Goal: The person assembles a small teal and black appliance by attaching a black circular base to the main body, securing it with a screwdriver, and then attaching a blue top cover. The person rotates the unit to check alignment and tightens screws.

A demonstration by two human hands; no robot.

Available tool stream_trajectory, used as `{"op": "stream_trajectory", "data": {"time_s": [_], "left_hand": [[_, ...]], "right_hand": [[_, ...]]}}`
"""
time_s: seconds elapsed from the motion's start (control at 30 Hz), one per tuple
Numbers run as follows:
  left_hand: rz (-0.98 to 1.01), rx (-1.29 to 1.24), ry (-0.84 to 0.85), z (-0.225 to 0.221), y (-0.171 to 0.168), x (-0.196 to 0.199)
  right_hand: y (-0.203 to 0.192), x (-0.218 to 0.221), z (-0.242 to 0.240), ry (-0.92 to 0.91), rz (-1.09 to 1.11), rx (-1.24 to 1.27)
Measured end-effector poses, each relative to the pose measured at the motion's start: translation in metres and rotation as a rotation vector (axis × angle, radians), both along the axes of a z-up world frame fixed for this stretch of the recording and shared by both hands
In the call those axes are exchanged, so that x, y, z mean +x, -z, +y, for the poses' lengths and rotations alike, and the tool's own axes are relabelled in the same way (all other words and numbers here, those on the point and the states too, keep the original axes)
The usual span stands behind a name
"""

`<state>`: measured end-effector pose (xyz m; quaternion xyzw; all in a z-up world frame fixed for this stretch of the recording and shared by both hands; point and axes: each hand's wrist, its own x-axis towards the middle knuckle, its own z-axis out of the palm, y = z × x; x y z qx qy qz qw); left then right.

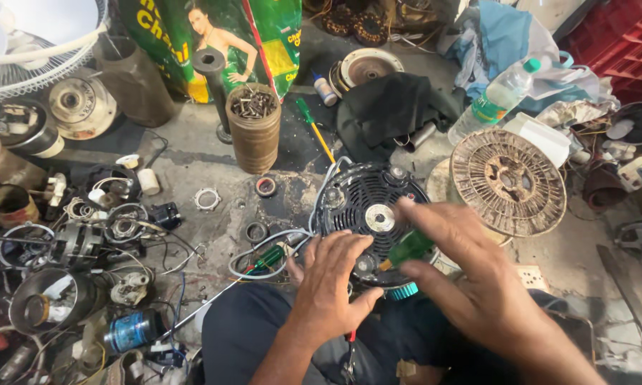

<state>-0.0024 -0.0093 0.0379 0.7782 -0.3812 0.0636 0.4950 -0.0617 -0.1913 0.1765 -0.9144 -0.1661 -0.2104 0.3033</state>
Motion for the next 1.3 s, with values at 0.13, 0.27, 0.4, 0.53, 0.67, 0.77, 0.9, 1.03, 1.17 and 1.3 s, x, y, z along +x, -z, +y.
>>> {"op": "stream_trajectory", "data": {"time_s": [0.13,0.27,0.4,0.53,0.67,0.77,0.9,1.03,1.17,1.3], "left_hand": [[0.047,-0.112,-0.11,-0.003,-0.008,0.019],[-0.073,-0.072,-0.217,-0.038,-0.009,0.089],[0.023,0.239,0.049,-0.088,-0.001,0.16],[0.367,0.375,0.132,-0.102,0.009,0.173],[0.192,0.303,-0.122,-0.082,0.013,0.139],[0.145,0.218,-0.194,-0.065,0.011,0.117],[0.11,0.114,-0.241,-0.056,0.005,0.109],[0.195,0.117,-0.265,-0.058,0.004,0.122],[0.231,0.135,-0.267,-0.055,0.008,0.139],[0.227,0.095,-0.261,-0.052,0.012,0.142]], "right_hand": [[0.006,-0.001,0.002,0.092,-0.058,-0.005],[0.015,-0.001,-0.003,-0.008,-0.049,0.044],[0.027,0.001,-0.002,0.108,-0.131,-0.005],[0.033,0.005,-0.018,0.2,-0.085,0.067],[0.027,0.014,-0.068,0.269,-0.199,0.567],[0.037,0.029,-0.091,0.27,-0.227,0.554],[0.057,0.061,-0.088,0.213,-0.193,0.555],[0.074,0.093,-0.078,0.142,-0.172,0.52],[0.087,0.115,-0.077,0.072,-0.185,0.389],[0.096,0.129,-0.072,0.037,-0.19,0.359]]}}
